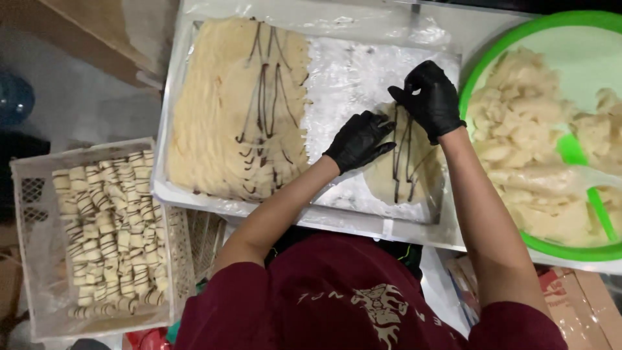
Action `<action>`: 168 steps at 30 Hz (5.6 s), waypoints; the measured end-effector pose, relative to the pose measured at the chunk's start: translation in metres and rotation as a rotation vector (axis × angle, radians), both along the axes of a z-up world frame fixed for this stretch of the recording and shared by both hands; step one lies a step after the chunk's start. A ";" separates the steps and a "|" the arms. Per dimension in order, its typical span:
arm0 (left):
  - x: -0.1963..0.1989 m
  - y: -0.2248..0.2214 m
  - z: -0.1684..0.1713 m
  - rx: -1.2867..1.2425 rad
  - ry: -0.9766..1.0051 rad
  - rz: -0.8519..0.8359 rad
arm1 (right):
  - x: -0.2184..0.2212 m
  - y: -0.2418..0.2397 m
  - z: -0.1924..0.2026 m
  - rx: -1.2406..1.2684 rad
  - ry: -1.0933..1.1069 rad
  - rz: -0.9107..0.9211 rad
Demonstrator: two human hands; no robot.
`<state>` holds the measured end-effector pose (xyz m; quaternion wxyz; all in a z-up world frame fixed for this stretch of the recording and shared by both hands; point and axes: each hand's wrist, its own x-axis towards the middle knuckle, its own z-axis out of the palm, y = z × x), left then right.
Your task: Rolling thin pastry sheets with filling into small cylinders
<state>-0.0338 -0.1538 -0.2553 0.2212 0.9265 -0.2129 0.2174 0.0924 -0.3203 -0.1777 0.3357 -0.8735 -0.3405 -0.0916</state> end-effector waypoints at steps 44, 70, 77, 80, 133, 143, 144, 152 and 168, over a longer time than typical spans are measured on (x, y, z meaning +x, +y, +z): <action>-0.105 0.268 0.052 0.170 0.261 0.219 | -0.159 0.223 -0.060 0.015 -0.338 0.207; -0.073 0.283 0.070 0.032 0.574 0.313 | -0.112 0.223 -0.073 -0.113 0.493 0.193; -0.066 0.292 0.066 -0.151 0.676 0.243 | -0.081 0.220 -0.056 0.107 0.531 0.408; -0.068 0.297 0.053 -0.322 0.734 0.301 | -0.080 0.218 -0.046 0.186 0.515 0.457; -0.010 0.315 0.136 -0.761 0.437 0.357 | 0.019 0.243 0.034 0.304 0.152 0.348; 0.017 0.236 0.210 -0.613 0.335 0.244 | 0.021 0.151 0.111 0.297 0.247 0.393; 0.021 0.232 0.210 -0.531 0.340 0.191 | 0.022 0.140 0.115 0.331 0.302 0.397; 0.048 0.161 0.203 -0.754 0.540 -0.119 | 0.015 0.037 0.140 0.449 0.613 0.261; 0.078 0.051 0.189 -1.087 0.359 -0.432 | -0.003 -0.076 0.118 0.520 0.513 0.064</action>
